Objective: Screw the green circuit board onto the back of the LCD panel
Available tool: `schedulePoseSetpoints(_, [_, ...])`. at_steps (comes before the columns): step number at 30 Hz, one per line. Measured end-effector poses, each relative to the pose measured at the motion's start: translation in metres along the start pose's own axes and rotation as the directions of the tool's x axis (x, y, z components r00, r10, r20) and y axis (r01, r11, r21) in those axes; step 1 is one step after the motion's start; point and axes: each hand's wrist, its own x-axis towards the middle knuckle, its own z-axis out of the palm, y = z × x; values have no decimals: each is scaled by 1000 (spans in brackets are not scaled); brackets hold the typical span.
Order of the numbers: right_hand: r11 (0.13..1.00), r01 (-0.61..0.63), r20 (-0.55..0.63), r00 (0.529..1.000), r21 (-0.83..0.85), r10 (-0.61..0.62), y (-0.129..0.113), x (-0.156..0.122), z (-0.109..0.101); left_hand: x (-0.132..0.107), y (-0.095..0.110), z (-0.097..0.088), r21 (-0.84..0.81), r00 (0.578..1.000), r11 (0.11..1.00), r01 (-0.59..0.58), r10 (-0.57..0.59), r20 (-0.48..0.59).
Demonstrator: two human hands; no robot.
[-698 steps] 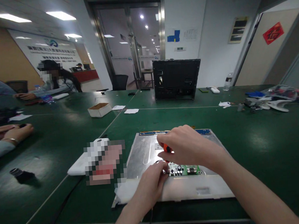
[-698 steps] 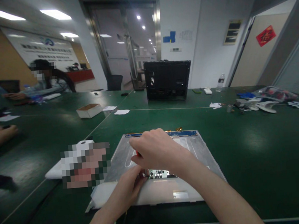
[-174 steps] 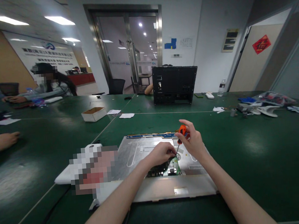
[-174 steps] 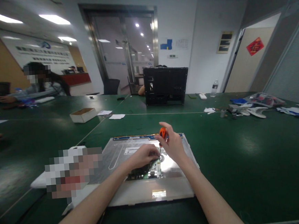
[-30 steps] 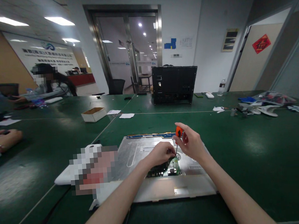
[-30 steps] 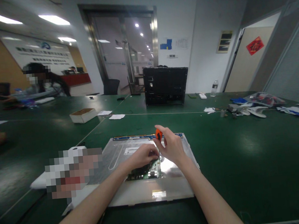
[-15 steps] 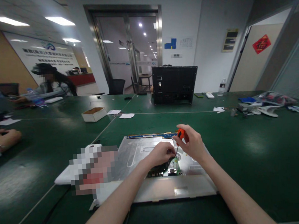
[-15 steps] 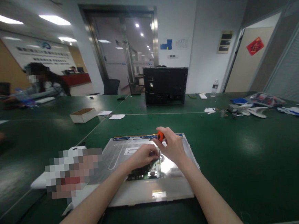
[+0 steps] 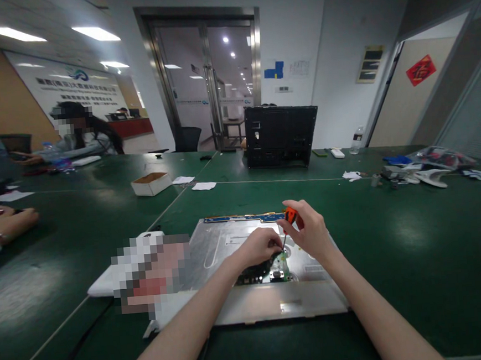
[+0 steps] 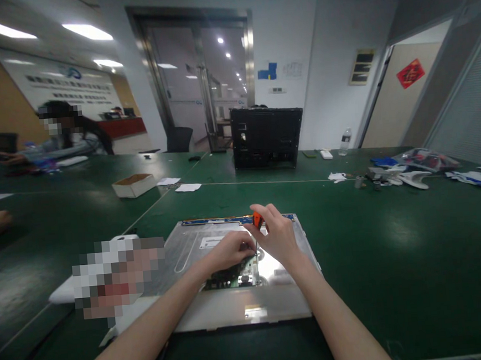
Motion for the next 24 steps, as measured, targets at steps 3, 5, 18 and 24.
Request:
schedulePoseSetpoints(3, [1000, -2, 36, 999, 17, 1, -1, 0, -2, 0, 0, 0, 1, 1000, 1000, 6, -6, 2])
schedulePoseSetpoints(5, [999, -11, 76, 997, 51, 8, -2, -1, -3, 1, 0, 0, 1, 1000, 1000, 7, -7, 3])
schedulePoseSetpoints(18, [1000, -5, 12, 1000, -14, 5, 0, -2, 1, 0, 3, -1, 0, 1000, 1000, 4, -4, 8])
schedulePoseSetpoints(24, [999, -30, 39, 999, 17, 29, -1, -3, -1, 0, 2, -1, -13, 1000, 1000, -23, 23, 6])
